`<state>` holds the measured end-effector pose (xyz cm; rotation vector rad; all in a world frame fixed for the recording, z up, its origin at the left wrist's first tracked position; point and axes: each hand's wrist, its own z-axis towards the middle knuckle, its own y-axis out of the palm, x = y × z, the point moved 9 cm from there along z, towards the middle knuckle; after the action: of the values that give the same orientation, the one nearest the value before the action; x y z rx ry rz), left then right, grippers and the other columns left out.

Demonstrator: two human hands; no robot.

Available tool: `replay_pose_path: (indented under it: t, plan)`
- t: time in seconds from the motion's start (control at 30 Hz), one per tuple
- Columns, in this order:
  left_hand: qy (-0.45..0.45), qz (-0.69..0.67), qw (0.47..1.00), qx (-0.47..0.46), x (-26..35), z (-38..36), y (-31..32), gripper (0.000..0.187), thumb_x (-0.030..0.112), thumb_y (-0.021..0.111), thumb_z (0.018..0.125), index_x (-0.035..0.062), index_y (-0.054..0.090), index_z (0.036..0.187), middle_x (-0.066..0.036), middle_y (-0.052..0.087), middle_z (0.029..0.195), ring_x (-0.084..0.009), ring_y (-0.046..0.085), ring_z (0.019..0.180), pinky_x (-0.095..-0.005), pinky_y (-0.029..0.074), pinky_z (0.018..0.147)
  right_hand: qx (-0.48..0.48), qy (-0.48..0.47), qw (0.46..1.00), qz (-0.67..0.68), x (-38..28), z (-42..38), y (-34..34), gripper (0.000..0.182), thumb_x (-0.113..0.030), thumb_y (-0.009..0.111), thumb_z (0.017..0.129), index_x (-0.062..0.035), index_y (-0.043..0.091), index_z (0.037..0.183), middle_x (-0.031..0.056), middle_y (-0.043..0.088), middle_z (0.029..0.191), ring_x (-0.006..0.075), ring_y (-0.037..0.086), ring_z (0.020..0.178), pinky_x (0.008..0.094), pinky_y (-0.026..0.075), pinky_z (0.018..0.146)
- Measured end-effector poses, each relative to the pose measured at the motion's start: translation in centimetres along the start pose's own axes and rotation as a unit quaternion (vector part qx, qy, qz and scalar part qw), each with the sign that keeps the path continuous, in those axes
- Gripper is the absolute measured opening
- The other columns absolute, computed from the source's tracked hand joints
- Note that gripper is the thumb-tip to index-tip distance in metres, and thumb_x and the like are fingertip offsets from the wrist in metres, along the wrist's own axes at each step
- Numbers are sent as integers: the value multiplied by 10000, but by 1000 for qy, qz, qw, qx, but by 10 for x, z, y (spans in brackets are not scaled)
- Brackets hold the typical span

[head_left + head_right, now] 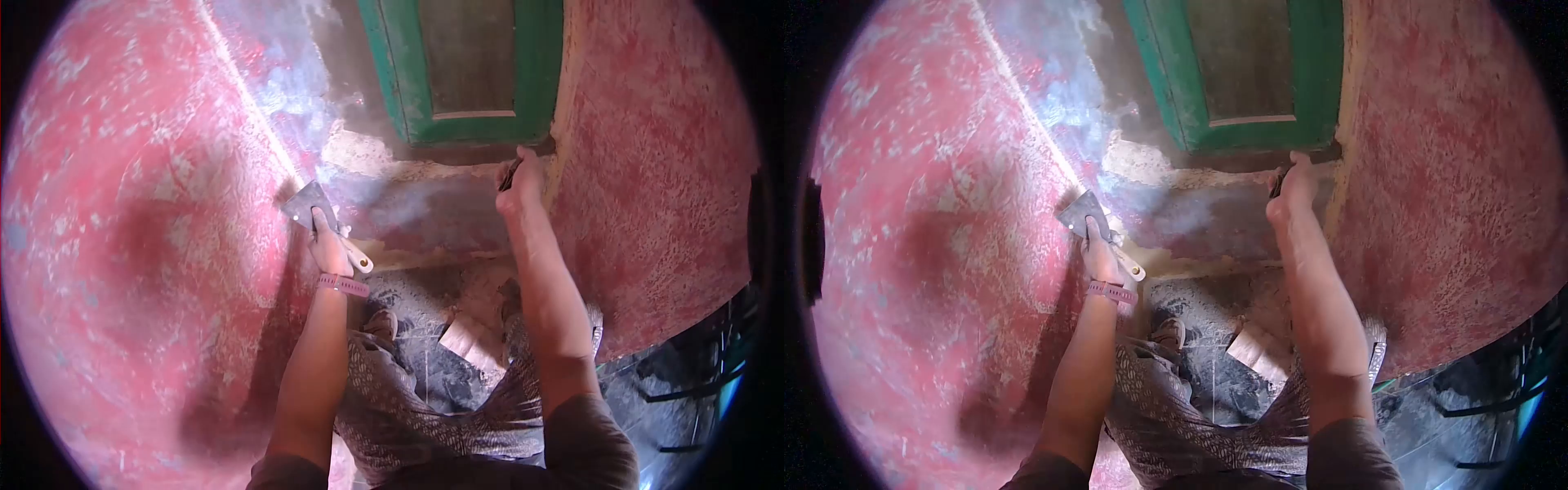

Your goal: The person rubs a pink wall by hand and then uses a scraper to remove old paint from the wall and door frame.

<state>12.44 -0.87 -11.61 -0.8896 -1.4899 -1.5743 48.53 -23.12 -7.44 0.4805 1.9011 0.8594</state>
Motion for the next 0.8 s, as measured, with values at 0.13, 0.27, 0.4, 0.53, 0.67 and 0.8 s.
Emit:
replay_pose_path:
  t: [0.13,0.27,0.4,0.53,0.67,0.8]
  plan:
    - [-173,-94,980,4,-35,4,-4,416,442,638,1073,55,645,1225,-56,599,950,-153,559,677,-289,515,663,-101,-43,984,-142,-40,-17,28,174,-206,602,1020,-89,666,1132,7,616,993,171,643,808,316,520,645]
    - [-195,-110,974,-39,-29,-7,8,344,448,657,1059,108,617,1093,-25,553,825,-144,530,639,-283,478,617,-227,-6,957,-181,-40,-16,14,219,-192,599,1033,-68,645,1207,48,682,1062,205,708,869,343,576,669]
    - [-198,-109,969,-104,-32,-6,14,295,424,675,1048,150,578,997,1,520,746,-148,537,668,-290,469,622,-202,67,958,-191,-26,26,-52,266,-196,590,1048,-25,618,1250,97,697,1122,229,736,921,344,622,736]
    - [-269,-181,932,-163,-37,-28,24,259,382,691,1034,160,576,967,8,512,754,-165,547,702,-313,485,673,-146,67,967,-198,-36,7,-73,301,-194,578,1058,26,592,1264,130,696,1151,252,743,937,331,638,768]
    - [-329,-88,915,-214,-46,-86,44,240,376,706,1026,146,636,1036,26,562,804,-114,540,690,-257,461,594,-179,26,961,-210,-39,-3,-71,344,-193,583,1059,43,565,1308,140,687,1186,271,751,980,333,630,766]
    - [-274,3,931,-240,-63,-127,51,264,339,771,985,137,607,1033,24,583,757,-105,563,594,-274,451,512,-180,34,957,-226,-33,-9,-76,374,-195,595,1054,40,554,1342,138,679,1223,270,747,1022,347,612,753]
